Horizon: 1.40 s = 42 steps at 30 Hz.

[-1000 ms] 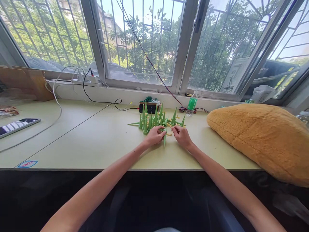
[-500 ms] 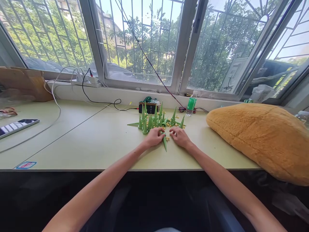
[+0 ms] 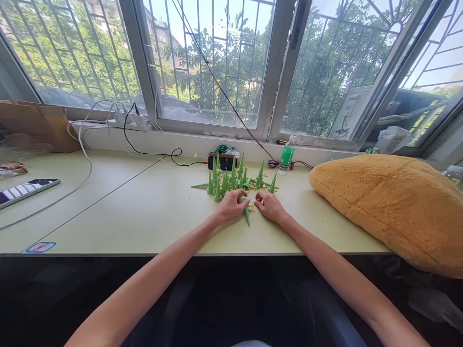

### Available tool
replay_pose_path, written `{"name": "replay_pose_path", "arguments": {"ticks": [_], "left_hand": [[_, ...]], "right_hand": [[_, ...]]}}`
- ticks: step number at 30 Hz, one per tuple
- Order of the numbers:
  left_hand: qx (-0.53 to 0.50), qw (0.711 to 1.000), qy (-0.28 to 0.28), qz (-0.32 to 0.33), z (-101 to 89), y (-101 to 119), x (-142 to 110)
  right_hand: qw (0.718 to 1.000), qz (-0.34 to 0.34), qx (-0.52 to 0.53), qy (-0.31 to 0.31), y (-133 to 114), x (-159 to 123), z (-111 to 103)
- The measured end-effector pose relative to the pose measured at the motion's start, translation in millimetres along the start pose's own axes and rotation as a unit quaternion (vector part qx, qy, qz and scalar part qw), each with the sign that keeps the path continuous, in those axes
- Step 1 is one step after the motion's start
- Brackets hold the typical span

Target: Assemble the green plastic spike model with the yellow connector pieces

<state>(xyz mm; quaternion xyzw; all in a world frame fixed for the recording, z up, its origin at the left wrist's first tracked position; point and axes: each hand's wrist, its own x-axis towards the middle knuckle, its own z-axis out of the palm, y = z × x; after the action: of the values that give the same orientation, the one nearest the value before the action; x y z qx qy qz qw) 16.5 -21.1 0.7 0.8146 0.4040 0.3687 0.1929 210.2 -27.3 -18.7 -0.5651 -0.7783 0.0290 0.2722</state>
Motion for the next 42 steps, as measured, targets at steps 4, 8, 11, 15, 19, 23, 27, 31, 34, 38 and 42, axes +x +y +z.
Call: {"name": "replay_pose_path", "arguments": {"ticks": [4, 8, 11, 15, 19, 23, 27, 31, 34, 38, 42], "left_hand": [[0.009, 1.000, -0.003, -0.005, -0.1, 1, -1], [0.018, 1.000, -0.001, -0.009, 0.5, 1, 0], [0.021, 1.000, -0.005, -0.010, 1.0, 0, 0], [0.024, 1.000, -0.009, -0.013, 1.7, -1, 0], [0.017, 0.999, -0.011, -0.028, 2.7, -2, 0], [0.021, 0.999, -0.019, -0.033, 3.2, -4, 2], [0.029, 0.999, -0.026, -0.033, 3.4, -5, 2], [0.024, 0.999, -0.004, -0.035, 3.1, -4, 2], [0.019, 0.999, 0.012, -0.036, 2.4, -1, 2], [0.000, 0.999, 0.027, -0.040, 2.3, 1, 2], [-0.022, 0.998, 0.030, -0.043, 2.8, 0, 2]], "right_hand": [[1.000, 0.003, -0.011, -0.001, -1, 0, 0], [1.000, 0.005, -0.010, 0.012, -3, 0, -1], [1.000, 0.008, 0.006, 0.027, -5, -1, -2], [0.998, 0.010, 0.046, 0.047, -7, -1, -3], [0.993, 0.003, 0.091, 0.069, -7, 0, -3], [0.989, -0.005, 0.121, 0.079, -8, 0, -3], [0.985, 0.002, 0.146, 0.089, -9, 0, -4], [0.981, 0.000, 0.170, 0.095, -11, 0, -5], [0.974, -0.002, 0.198, 0.110, -13, 0, -7], [0.961, 0.005, 0.247, 0.127, -16, -1, -9], [0.952, 0.006, 0.281, 0.123, -18, -2, -11]]}}
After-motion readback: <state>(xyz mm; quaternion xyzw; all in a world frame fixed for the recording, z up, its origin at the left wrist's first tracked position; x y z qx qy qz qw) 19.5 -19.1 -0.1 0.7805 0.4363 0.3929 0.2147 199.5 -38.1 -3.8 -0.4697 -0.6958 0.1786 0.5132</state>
